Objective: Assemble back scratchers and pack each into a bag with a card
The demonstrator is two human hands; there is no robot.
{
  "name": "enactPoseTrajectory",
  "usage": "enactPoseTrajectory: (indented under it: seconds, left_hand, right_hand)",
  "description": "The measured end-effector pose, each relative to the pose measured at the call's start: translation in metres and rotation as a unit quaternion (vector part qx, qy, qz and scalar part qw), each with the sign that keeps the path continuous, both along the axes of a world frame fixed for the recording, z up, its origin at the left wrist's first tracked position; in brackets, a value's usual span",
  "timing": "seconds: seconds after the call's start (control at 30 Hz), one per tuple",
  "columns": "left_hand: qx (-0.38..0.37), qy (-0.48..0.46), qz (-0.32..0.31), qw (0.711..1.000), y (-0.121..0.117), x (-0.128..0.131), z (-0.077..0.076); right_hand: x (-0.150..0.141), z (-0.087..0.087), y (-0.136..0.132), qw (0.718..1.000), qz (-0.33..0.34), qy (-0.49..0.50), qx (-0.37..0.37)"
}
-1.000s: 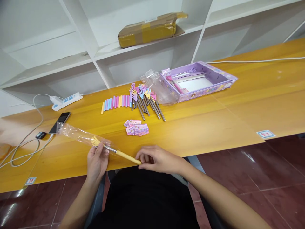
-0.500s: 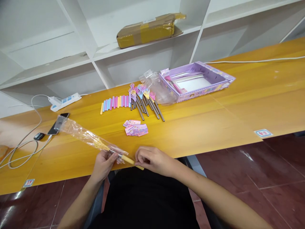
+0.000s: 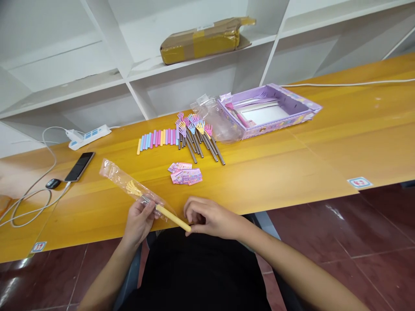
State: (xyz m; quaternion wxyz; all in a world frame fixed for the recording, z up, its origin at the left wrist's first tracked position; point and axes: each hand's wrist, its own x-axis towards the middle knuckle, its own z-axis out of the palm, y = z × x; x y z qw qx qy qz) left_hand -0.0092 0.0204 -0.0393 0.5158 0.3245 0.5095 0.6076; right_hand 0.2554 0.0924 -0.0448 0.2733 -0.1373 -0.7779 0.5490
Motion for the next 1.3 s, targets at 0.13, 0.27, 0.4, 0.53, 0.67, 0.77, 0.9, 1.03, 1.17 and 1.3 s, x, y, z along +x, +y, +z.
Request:
enactPoseTrajectory:
  seconds: [0.13,0.27,0.4,0.53,0.67,0.77,0.9,1.03,1.17,1.3]
  left_hand:
    - [-0.022,0.083,-0.101,0.991,-0.006,0.002,-0.006]
    - [-0.019,0.046,-0.054,0.997,-0.004,0.004,-0.01]
    - [-0.01,0.016,-0.018,1.0,0.001,0.004,-0.008]
    - [-0.011,0.025,-0.009,1.0,0.0,0.003,-0.007]
    - [0.002,0.086,-0.117,0.989,-0.005,0.001,-0.004]
    - [0.05,0.134,-0.21,0.967,-0.008,0.003,0.003]
    - [0.074,0.209,-0.278,0.935,-0.008,0.009,0.013]
    - [0.065,0.219,-0.268,0.936,-0.008,0.01,0.012]
    - [0.013,0.154,-0.176,0.972,-0.008,0.002,-0.001]
    - [-0.012,0.1,-0.105,0.989,-0.006,-0.003,-0.009]
  right_hand:
    - [0.0,0.002,0.003,0.999,0.015,-0.033,-0.014]
    - [0.003,0.002,0.005,0.998,0.042,-0.048,-0.004]
    - [0.004,0.003,0.005,0.998,0.047,-0.036,-0.027]
    - [0.003,0.006,0.006,0.996,0.048,-0.037,-0.059]
    - [0.002,0.004,0.005,0.997,0.024,-0.065,-0.042]
    - [0.0,0.004,0.003,0.997,0.002,-0.072,-0.021]
    - [-0.005,0.007,0.0,0.996,-0.022,-0.087,0.017]
    - [-0.005,0.009,-0.001,0.995,-0.027,-0.088,0.026]
    - [0.001,0.002,-0.001,0.998,-0.014,-0.049,-0.025]
    - [0.003,-0.001,-0.001,0.999,-0.01,-0.014,0.047]
